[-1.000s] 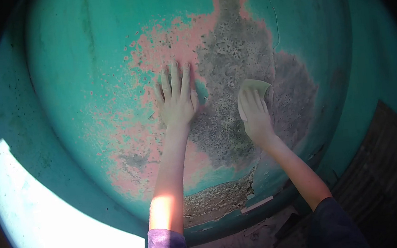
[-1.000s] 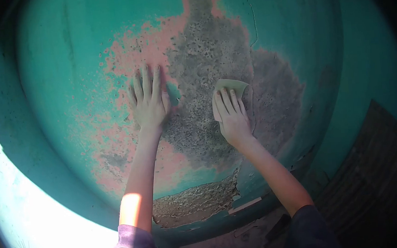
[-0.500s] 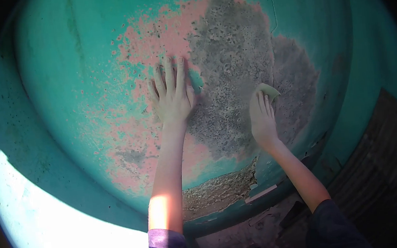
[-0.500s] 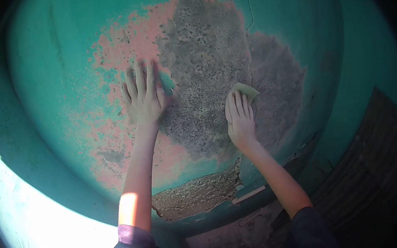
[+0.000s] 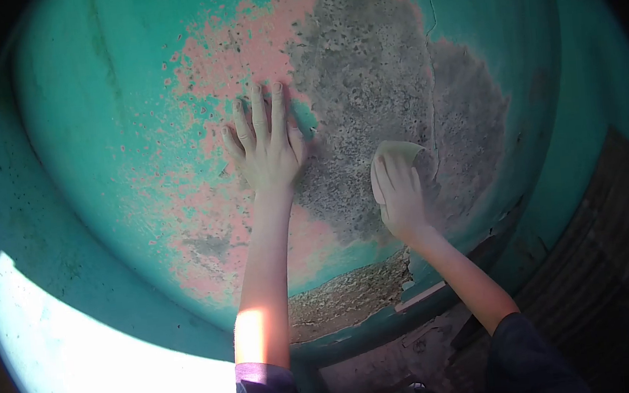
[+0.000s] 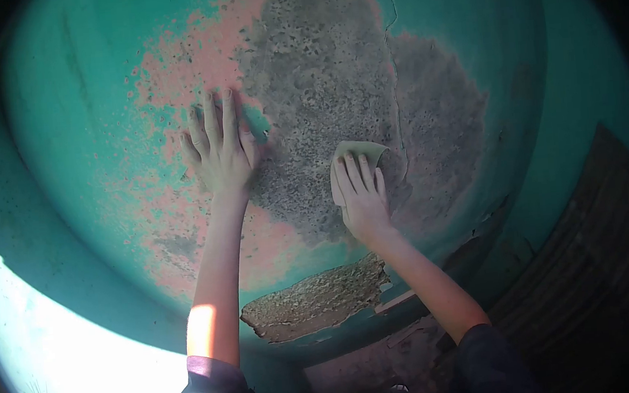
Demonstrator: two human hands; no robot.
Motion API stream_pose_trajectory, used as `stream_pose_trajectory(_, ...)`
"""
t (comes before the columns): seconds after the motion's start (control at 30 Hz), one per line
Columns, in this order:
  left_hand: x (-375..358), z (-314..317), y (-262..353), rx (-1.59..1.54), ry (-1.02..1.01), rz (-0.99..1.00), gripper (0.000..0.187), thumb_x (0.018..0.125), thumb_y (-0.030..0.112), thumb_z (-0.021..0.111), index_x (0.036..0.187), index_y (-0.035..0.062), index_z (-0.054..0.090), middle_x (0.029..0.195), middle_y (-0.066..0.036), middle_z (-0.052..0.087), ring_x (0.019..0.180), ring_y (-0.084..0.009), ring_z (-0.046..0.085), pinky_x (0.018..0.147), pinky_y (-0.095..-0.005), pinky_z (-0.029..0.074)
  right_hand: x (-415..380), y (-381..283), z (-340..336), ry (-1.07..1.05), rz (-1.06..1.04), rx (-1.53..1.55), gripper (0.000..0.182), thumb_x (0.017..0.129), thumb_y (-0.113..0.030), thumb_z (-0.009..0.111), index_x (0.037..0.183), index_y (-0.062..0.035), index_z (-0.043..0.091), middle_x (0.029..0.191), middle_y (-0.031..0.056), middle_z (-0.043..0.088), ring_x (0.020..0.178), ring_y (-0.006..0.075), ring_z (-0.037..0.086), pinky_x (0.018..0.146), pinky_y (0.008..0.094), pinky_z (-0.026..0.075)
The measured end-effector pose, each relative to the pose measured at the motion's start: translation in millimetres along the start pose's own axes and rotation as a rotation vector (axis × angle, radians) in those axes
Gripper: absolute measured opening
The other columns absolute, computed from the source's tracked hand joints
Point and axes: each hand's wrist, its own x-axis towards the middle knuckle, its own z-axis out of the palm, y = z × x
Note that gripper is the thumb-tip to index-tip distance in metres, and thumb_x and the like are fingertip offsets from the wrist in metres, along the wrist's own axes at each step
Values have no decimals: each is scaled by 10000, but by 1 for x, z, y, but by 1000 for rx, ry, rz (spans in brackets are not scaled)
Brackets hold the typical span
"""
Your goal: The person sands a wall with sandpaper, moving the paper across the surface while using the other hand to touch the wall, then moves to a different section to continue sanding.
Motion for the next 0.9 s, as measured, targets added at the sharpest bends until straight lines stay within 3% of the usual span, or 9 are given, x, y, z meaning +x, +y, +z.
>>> stream_pose_trajectory(0.1, -1, 1, -1, 2, 7, 7, 599, 967, 350, 484, 1562, 309, 426, 1657, 3, 330, 1516, -294, 282, 1197, -587, 170, 18, -12, -14, 22, -133, 28, 687, 899, -112, 564, 1563, -103, 389, 1603, 116, 388, 1481, 338, 357, 1182, 578, 270)
stream_pose_trajectory(0.13, -1, 3, -1, 5, 15, 7, 598, 965, 352, 488, 1559, 309, 431, 1657, 2, 329, 1513, -296, 286, 1197, -587, 171, 26, -10, -15, 44, -310, -53, 701, 891, -111, 568, 1565, -81, 376, 1613, 124, 370, 1480, 350, 354, 1178, 579, 270)
stream_pose_trajectory(0.27, 0, 1, -1, 21, 3, 3, 594, 957, 357, 496, 1547, 311, 450, 1654, -1, 335, 1504, -305, 298, 1198, -583, 180, 91, 0, -55, 217, -27, -87, 698, 875, -115, 579, 1552, -111, 410, 1603, 107, 394, 1463, 334, 387, 1163, 563, 305)
stream_pose_trajectory(0.4, 1, -1, 0, 30, 38, -2, 597, 949, 351, 501, 1543, 319, 455, 1647, -29, 341, 1497, -308, 310, 1195, -582, 196, 103, -15, -59, 164, -264, -41, 701, 873, -109, 581, 1552, -105, 407, 1603, 107, 393, 1467, 333, 381, 1166, 547, 305)
stream_pose_trajectory(0.57, -2, -3, 0, -23, 84, -26, 610, 935, 357, 515, 1541, 323, 458, 1611, -212, 322, 1468, -367, 325, 1179, -568, 250, 102, -19, -55, 237, -55, -72, 659, 893, -112, 555, 1539, -103, 429, 1584, 102, 420, 1458, 326, 392, 1166, 555, 299)
stream_pose_trajectory(0.67, -2, -6, 1, -51, 100, -57, 623, 929, 358, 527, 1546, 317, 452, 1582, -267, 318, 1454, -407, 322, 1174, -560, 262, 64, -24, -30, 29, -439, 38, 689, 890, -130, 563, 1557, -90, 395, 1599, 113, 395, 1469, 345, 371, 1161, 587, 283)
stream_pose_trajectory(0.7, -3, -6, 2, -46, 105, -58, 623, 929, 358, 527, 1546, 317, 452, 1582, -267, 318, 1454, -407, 322, 1174, -560, 262, 60, -23, -35, 34, -445, 40, 689, 890, -130, 563, 1557, -90, 395, 1599, 113, 395, 1469, 345, 371, 1161, 587, 283)
stream_pose_trajectory(0.8, -5, -5, 4, -48, 103, -89, 622, 924, 352, 537, 1540, 311, 465, 1568, -271, 322, 1456, -418, 311, 1172, -559, 262, 54, -19, -39, 125, -64, 1, 630, 902, -136, 541, 1526, -99, 457, 1576, 108, 434, 1460, 334, 388, 1162, 576, 291)
stream_pose_trajectory(0.9, -7, -5, 3, -31, 108, -95, 606, 924, 353, 538, 1527, 308, 487, 1560, -257, 329, 1459, -411, 307, 1168, -559, 266, 21, -18, -22, -18, -292, 0, 658, 899, -135, 544, 1545, -103, 426, 1590, 111, 411, 1468, 338, 376, 1165, 583, 282)
